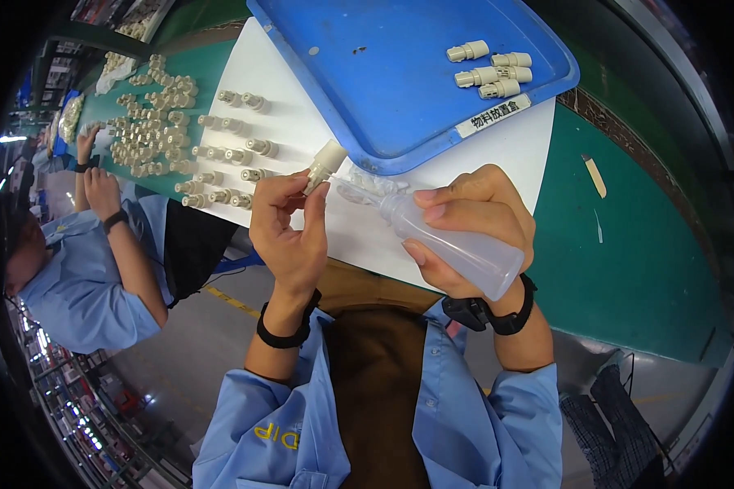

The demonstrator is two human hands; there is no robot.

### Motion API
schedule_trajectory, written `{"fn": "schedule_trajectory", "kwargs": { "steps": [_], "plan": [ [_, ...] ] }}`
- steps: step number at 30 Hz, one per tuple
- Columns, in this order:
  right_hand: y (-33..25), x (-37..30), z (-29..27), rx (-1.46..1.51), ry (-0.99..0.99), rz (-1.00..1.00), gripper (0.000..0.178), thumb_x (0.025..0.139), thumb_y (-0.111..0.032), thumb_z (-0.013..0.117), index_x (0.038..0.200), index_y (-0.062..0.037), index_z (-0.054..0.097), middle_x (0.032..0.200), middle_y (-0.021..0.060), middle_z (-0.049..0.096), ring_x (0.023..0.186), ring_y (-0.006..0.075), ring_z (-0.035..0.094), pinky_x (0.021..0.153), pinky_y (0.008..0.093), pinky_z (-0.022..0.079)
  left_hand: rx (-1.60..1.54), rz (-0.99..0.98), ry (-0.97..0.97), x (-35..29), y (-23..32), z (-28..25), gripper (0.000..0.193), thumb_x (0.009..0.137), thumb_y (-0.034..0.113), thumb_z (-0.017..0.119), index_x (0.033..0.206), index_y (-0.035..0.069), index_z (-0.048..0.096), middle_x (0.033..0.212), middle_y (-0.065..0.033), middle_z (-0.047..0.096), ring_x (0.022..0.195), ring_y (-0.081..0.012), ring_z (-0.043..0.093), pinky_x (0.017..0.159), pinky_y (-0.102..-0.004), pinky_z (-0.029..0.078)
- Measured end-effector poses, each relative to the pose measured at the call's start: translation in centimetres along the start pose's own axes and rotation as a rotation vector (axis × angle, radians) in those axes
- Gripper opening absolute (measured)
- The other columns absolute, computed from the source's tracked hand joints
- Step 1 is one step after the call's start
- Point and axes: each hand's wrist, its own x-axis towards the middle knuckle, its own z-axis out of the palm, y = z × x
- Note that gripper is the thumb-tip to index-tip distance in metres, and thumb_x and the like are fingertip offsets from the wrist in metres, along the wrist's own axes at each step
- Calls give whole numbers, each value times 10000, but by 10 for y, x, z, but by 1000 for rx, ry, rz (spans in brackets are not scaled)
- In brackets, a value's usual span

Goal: The person picks up a plastic component from a white board, applies liquid from a squeeze bottle to it, and wipes it with a cloth. They then place the component into a blue tray and repeat the process for other components.

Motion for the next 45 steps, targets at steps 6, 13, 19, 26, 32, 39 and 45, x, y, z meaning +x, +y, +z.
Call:
{"fn": "schedule_trajectory", "kwargs": {
  "steps": [6, 13, 19, 26, 32, 39, 45],
  "plan": [
    [-1, 1, 0, 1, -2, -5, 310, 715, -159, 692, 934, -49, 501, 890, 124, 548, 698, 161, 486, 617, 274, 462, -310, -397, -3, -1, 9, -1, 214, 780, -47, 634, 950, -34, 505, 817, -111, 584, 673, -112, 586, 556, -209, 511],
    [1, 5, 3, 18, 85, -57, 312, 619, -55, 719, 878, -31, 547, 834, 143, 615, 604, 156, 539, 496, 237, 434, -546, -656, -37, 7, 17, -6, 231, 832, 42, 613, 994, -38, 469, 808, -115, 593, 641, -116, 587, 532, -212, 509],
    [2, 4, 3, 28, 82, -62, 318, 616, -52, 721, 881, -33, 546, 835, 142, 615, 606, 157, 537, 497, 238, 434, -783, -822, -73, 9, 17, -11, 211, 876, 122, 571, 990, -28, 476, 833, -142, 614, 623, -134, 589, 513, -231, 508],
    [3, 3, 2, 34, 82, -80, 324, 613, -51, 722, 883, -36, 542, 835, 147, 613, 602, 159, 533, 492, 240, 430, -1005, -948, -136, 8, 13, -14, 251, 939, 207, 449, 1051, -14, 488, 843, -131, 619, 632, -129, 553, 484, -219, 467],
    [3, 5, 0, 23, 73, -96, 315, 631, -75, 719, 885, -31, 538, 833, 152, 607, 584, 158, 524, 481, 241, 418, -1290, -1145, -172, 14, 11, -19, 283, 941, 256, 447, 1042, -4, 494, 813, -86, 606, 622, -111, 548, 490, -207, 472],
    [10, 4, -4, 92, 90, -98, 298, 665, -102, 691, 903, -20, 533, 854, 160, 597, 630, 172, 513, 534, 256, 416, -1620, -1286, -177, 18, 14, -32, 277, 950, 258, 426, 1050, 13, 508, 814, -70, 598, 638, -107, 548, 506, -190, 473],
    [13, -2, -18, 103, 157, -16, 298, 764, -193, 627, 987, -31, 514, 896, 134, 523, 836, 208, 479, 741, 320, 422, -1282, -1040, -38, 5, 25, -69, 219, 920, 186, 494, 1035, 0, 509, 811, -88, 596, 638, -107, 566, 513, -196, 487]
  ]
}}
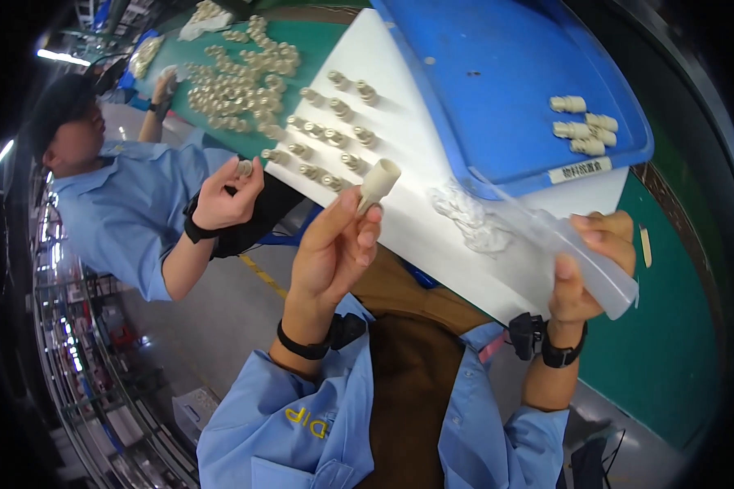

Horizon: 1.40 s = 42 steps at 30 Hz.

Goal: The person picks up a plastic component from a white board, applies liquid from a squeeze bottle to it, and wipes it with a cloth. They then place the component into a blue tray and repeat the process for other components.

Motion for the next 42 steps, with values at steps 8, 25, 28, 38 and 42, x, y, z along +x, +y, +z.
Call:
{"fn": "schedule_trajectory", "kwargs": {
  "steps": [8, 25, 28, 38, 42],
  "plan": [
    [7, -1, 0, -106, 79, 12, 303, 775, -160, 623, 1029, -22, 533, 944, 148, 540, 880, 214, 488, 787, 329, 416, 1408, 905, 493, -31, 95, -29, 149, 825, 16, 574, 973, 8, 564, 816, -105, 597, 670, -188, 607, 537, -259, 489],
    [15, 0, 0, -183, 115, -10, 283, 791, -120, 623, 1040, -11, 542, 970, 163, 547, 893, 222, 513, 656, 281, 472, 2067, 974, 467, 15, 85, -66, 214, 739, -3, 640, 948, 20, 598, 872, -97, 612, 606, -204, 552, 585, -284, 459],
    [16, 1, -4, -227, 236, -39, 290, 800, -123, 624, 1049, -5, 534, 986, 166, 545, 854, 210, 526, 609, 259, 466, 2004, 1020, 453, 11, 84, -50, 217, 737, 3, 651, 945, 24, 593, 887, -92, 604, 620, -214, 552, 590, -284, 461],
    [25, 4, -25, -241, 763, 6, 283, 826, -71, 609, 1070, 18, 497, 1113, 165, 524, 741, 132, 531, 554, 224, 435, 1651, 461, -407, 63, -17, 80, 176, 799, 115, 639, 937, 7, 620, 892, -75, 629, 681, -144, 537, 596, -244, 450],
    [29, 5, -31, -280, 758, -33, 289, 826, -66, 611, 1074, 19, 491, 1114, 162, 516, 734, 123, 528, 553, 222, 435, 1856, 637, -311, 129, -60, 118, 221, 796, 148, 594, 929, -28, 619, 920, -192, 607, 843, -329, 593, 720, -401, 466]
  ]
}}
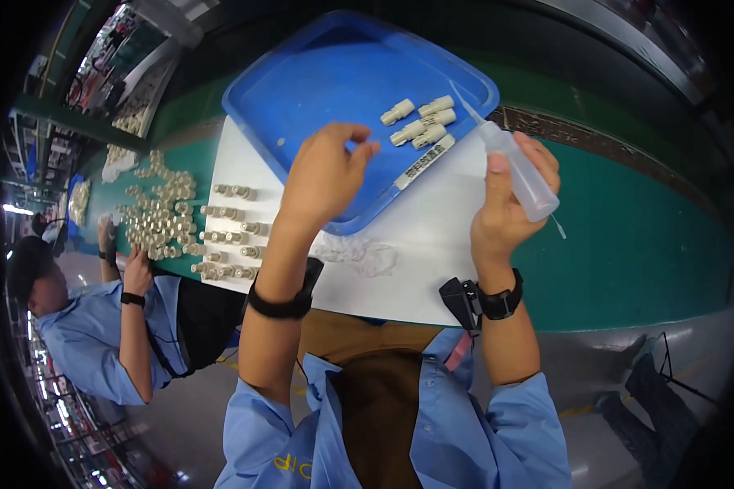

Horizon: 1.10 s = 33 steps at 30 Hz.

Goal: The person picks up a plastic component from a white board, applies liquid from a squeeze bottle to it, and wipes it with a cloth. They then place the component into a blue tray and repeat the process for other components.

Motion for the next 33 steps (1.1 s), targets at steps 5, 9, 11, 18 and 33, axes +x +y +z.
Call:
{"fn": "schedule_trajectory", "kwargs": {
  "steps": [5, 9, 11, 18, 33],
  "plan": [
    [4, 1, 1, -64, -18, -27, 285, 830, -76, 610, 1070, 20, 490, 1114, 156, 508, 733, 120, 527, 556, 218, 435, 263, -105, -7, 55, -8, 46, 261, 798, 181, 591, 970, -12, 630, 1031, -200, 577, 940, -335, 574, 791, -403, 470],
    [2, -2, 2, -34, -38, 16, 284, 832, -80, 608, 1070, 19, 489, 1111, 152, 502, 732, 118, 525, 560, 216, 436, 308, -244, -109, 68, -9, 62, 281, 787, 201, 609, 974, -5, 640, 1089, -203, 562, 991, -340, 557, 829, -398, 462],
    [2, -2, 3, -36, -38, 1, 284, 832, -81, 608, 1068, 23, 488, 1110, 155, 507, 722, 116, 524, 562, 214, 436, 312, -291, -119, 70, -14, 67, 278, 779, 199, 614, 964, -7, 644, 1103, -204, 555, 997, -343, 554, 836, -395, 460],
    [-1, -3, 6, -47, -11, 38, 276, 843, -90, 590, 1073, 34, 504, 1099, 162, 528, 679, 109, 520, 555, 208, 425, 89, -195, 120, 63, -27, 61, 170, 729, 95, 608, 816, -49, 637, 725, -225, 625, 699, -358, 620, 650, -390, 502],
    [-31, -31, 14, 341, -513, 5, 372, 768, -192, 681, 1028, -30, 471, 982, 173, 514, 720, 168, 519, 549, 242, 429, -503, -225, 504, -118, -50, -18, 183, 814, -19, 600, 987, -32, 541, 878, -82, 587, 718, -98, 596, 548, -199, 510]
  ]
}}
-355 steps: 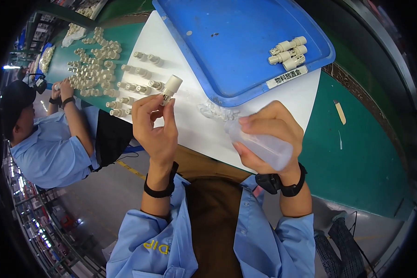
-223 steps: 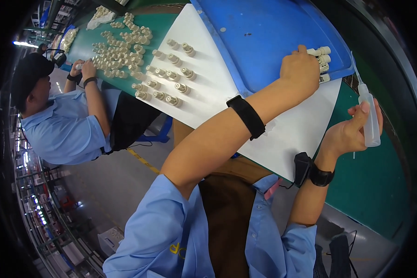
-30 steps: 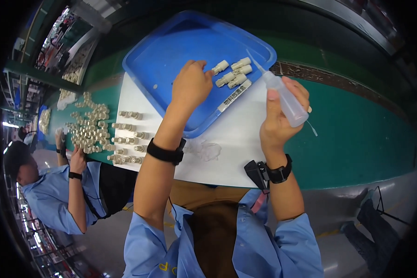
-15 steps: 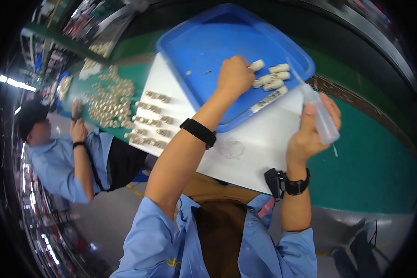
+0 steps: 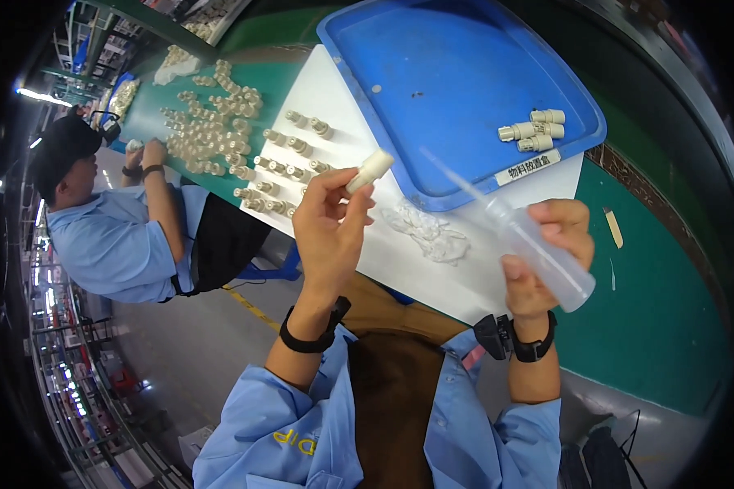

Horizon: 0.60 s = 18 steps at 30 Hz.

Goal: The person picks up a plastic component from a white board, applies liquid from a squeeze bottle to it, and wipes it with a cloth. They then place the component into a blue tray and repeat the process for other components.

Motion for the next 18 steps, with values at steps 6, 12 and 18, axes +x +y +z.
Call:
{"fn": "schedule_trajectory", "kwargs": {
  "steps": [6, 12, 18],
  "plan": [
    [-12, -8, 6, 48, -255, 15, 340, 745, -172, 686, 983, -72, 464, 945, 128, 488, 700, 165, 472, 591, 258, 427, 151, 168, 117, -12, -15, -3, 222, 773, -75, 615, 976, -25, 541, 908, -117, 572, 730, -130, 603, 562, -208, 533],
    [-15, -5, 12, -9, -357, -10, 351, 708, -129, 723, 959, -68, 484, 935, 136, 509, 639, 151, 480, 546, 251, 421, 365, 402, 133, -16, -23, 5, 247, 747, -105, 624, 966, -22, 544, 907, -126, 561, 740, -148, 598, 571, -211, 541],
    [-9, -5, 13, 16, -264, -68, 359, 662, -91, 773, 924, -48, 531, 900, 157, 550, 529, 121, 490, 453, 233, 398, 241, 317, 151, -19, -21, 14, 256, 694, -111, 657, 906, -13, 553, 813, -125, 558, 629, -181, 571, 507, -240, 486]
  ]
}}
